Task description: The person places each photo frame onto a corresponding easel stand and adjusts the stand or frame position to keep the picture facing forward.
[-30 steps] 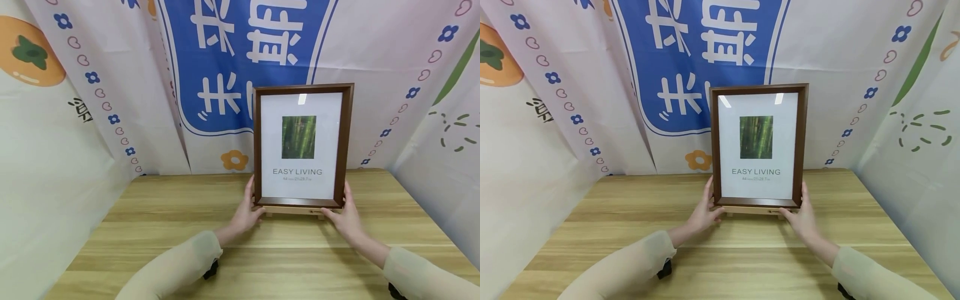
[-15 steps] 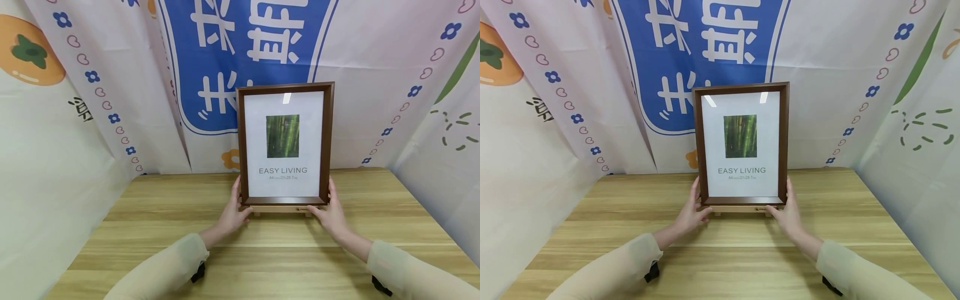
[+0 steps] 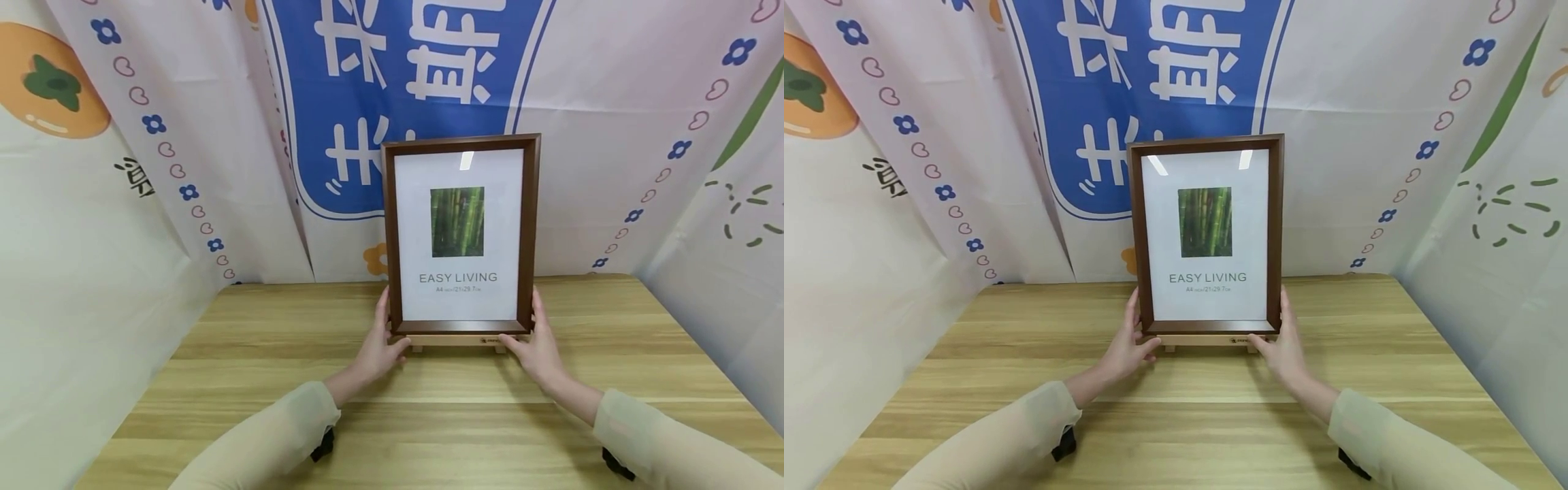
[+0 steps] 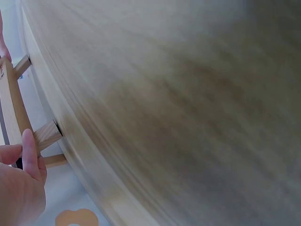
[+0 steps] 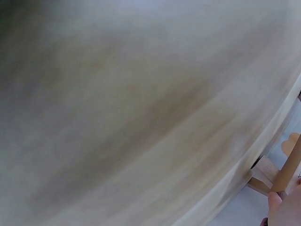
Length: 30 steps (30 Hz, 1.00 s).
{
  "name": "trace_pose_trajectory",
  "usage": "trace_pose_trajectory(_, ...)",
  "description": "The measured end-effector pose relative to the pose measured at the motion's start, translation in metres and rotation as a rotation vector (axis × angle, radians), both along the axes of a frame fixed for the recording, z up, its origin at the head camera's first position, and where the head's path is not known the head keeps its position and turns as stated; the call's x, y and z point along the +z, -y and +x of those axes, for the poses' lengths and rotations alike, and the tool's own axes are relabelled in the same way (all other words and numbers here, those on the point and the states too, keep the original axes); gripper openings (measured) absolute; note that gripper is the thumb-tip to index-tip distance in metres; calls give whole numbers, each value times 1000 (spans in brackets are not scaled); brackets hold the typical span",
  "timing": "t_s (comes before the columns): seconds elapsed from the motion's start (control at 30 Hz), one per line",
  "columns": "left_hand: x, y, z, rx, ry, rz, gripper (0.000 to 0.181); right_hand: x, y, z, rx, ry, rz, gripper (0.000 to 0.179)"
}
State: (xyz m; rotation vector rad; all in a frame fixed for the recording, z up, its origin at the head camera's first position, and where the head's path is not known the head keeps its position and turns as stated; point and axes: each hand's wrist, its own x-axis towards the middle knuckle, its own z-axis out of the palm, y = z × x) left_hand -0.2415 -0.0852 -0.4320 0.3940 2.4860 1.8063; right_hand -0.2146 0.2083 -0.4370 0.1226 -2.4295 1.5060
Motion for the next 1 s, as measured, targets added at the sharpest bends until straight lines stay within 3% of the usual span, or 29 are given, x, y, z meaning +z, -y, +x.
trace_pose_trajectory(1.0,-5,8,0,-5,-6,5,113,1,-5,1,40,-1,21,113)
